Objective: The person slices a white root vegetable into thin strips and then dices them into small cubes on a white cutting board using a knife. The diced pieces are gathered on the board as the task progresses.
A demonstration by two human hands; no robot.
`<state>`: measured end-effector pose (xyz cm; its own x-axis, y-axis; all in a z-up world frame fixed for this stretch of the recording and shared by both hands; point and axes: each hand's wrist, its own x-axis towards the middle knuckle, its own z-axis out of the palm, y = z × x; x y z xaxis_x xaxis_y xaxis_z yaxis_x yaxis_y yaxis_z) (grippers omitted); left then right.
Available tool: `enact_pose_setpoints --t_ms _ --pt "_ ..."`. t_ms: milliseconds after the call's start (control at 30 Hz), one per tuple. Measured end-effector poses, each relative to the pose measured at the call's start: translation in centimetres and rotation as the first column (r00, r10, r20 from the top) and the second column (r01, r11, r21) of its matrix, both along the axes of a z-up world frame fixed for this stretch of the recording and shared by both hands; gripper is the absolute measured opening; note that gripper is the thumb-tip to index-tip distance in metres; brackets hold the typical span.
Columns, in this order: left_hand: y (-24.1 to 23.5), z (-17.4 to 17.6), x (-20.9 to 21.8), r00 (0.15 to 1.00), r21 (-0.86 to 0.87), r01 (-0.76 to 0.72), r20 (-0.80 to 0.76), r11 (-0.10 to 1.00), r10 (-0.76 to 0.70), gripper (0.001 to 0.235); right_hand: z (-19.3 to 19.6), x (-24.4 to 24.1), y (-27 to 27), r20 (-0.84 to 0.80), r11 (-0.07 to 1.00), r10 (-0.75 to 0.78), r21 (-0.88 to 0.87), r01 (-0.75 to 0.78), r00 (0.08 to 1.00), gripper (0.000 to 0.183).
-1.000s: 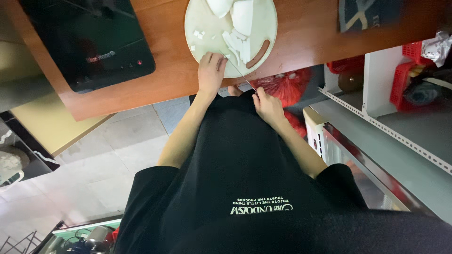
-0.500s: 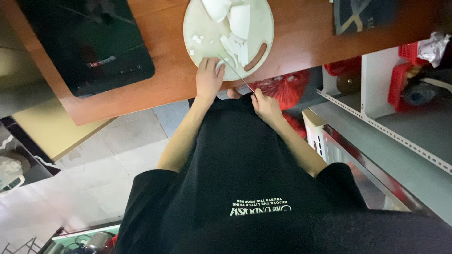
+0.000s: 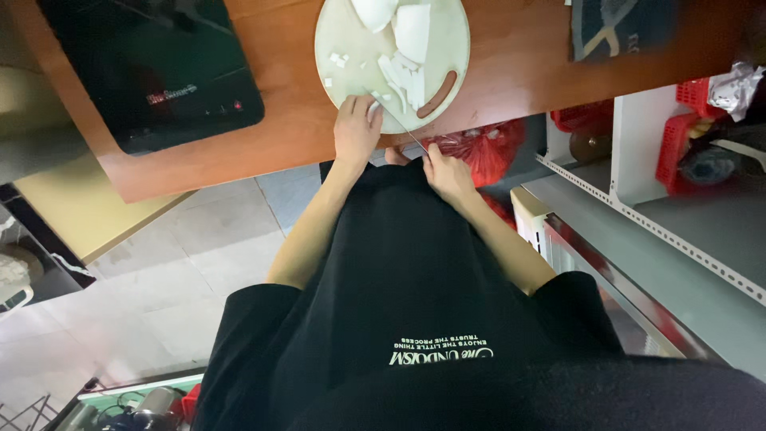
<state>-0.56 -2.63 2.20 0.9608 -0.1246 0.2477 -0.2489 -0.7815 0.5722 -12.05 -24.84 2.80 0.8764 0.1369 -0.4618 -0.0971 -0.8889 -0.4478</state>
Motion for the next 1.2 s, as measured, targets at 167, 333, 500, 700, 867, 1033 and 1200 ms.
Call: enact_pose_setpoints --t_ms 167,333,500,700,867,1033,1200 --pt "0.3 0.2 -1.2 0.997 -0.012 -0.054 -0.047 0.998 0.053 0.019 1.6 -0.6 -0.4 0.042 0.999 -0.005 0.04 0.003 0.999 0.032" --pt "0.7 -2.4 -1.2 0.998 0.038 -0.051 -0.042 0.998 0.052 0.019 2.4 -0.9 -0.9 0.033 0.999 -0.007 0.046 0.005 0.999 0.031" --pt "0.8 -1.9 -1.2 0.996 0.041 -0.03 -0.084 0.999 0.034 0.019 0.9 -0.9 -0.4 0.022 0.999 0.031 0.014 -0.031 0.999 0.025" --pt "0.5 0.3 -1.2 0.997 0.008 -0.03 -0.069 1.0 0.031 0.024 0.3 1.0 0.5 -0.061 1.0 0.026 -0.013 -0.027 0.998 0.029" --pt "1.2 -0.8 -2.6 0.991 -0.038 -0.057 -0.123 0.998 0.052 0.026 2.4 0.9 0.1 0.013 0.997 0.012 0.077 -0.013 1.0 0.025" --pt "0.9 -2.4 -3.0 0.987 -0.006 -0.091 -0.132 0.996 0.089 0.021 2.6 0.7 -0.2 -0.035 0.998 0.029 0.059 -0.027 0.999 0.029" --pt "1.1 -2.5 -2.4 0.985 -0.009 -0.082 -0.156 0.997 0.079 0.022 2.9 0.9 -0.1 -0.025 0.999 0.02 0.039 -0.019 0.999 0.026"
